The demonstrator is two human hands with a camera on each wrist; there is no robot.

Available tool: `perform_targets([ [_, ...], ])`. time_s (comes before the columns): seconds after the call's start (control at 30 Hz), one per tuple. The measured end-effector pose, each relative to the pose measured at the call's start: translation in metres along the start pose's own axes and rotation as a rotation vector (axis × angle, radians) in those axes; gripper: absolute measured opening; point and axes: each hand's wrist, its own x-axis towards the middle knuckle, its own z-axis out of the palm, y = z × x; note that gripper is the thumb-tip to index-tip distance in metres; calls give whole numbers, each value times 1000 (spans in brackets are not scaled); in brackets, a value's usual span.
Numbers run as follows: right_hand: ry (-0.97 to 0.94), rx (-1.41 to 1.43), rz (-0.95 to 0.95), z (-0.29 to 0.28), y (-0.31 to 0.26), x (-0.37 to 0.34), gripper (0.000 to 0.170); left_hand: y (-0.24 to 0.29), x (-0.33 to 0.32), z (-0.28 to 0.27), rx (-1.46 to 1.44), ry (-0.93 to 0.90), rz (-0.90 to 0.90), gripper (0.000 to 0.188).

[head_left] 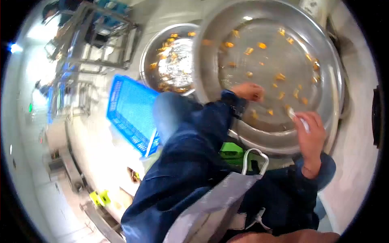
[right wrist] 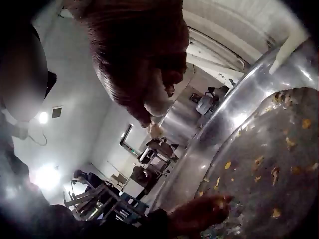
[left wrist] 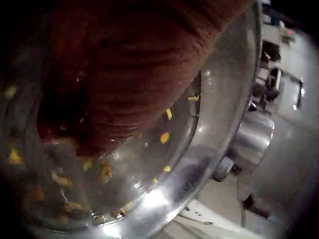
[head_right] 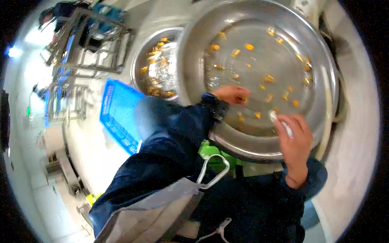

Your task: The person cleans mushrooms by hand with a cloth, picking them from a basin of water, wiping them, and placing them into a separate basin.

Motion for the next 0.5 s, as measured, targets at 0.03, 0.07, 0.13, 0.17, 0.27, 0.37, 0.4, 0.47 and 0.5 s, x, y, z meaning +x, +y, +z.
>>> perform_targets([
  [0.03,-28,1,-5,1,-2,-1,11,14,1,21,-859,164,-148,42],
  [0.07,-61,-3,-10,3,-2,-2,10,33,-2,38,-891,197,-42,35],
  [0.13,-142,28,36,9,-2,-3,11,70,-8,69,-957,250,176,24],
  [0.17,-181,23,76,10,0,-5,11,110,-15,83,-1228,247,142,20],
  [0.27,-201,37,38,20,-1,-11,17,143,-34,101,-1154,221,128,22],
  [0.37,-99,102,-19,36,4,-12,22,157,-62,99,-1083,298,89,24],
  [0.4,-162,138,4,40,15,-11,25,153,-65,98,-1116,330,113,28],
  [0.47,-157,287,44,46,18,-11,24,147,-87,91,-1045,333,309,31],
  [0.5,-181,396,106,52,31,-11,24,178,-114,85,-1054,307,226,30],
])
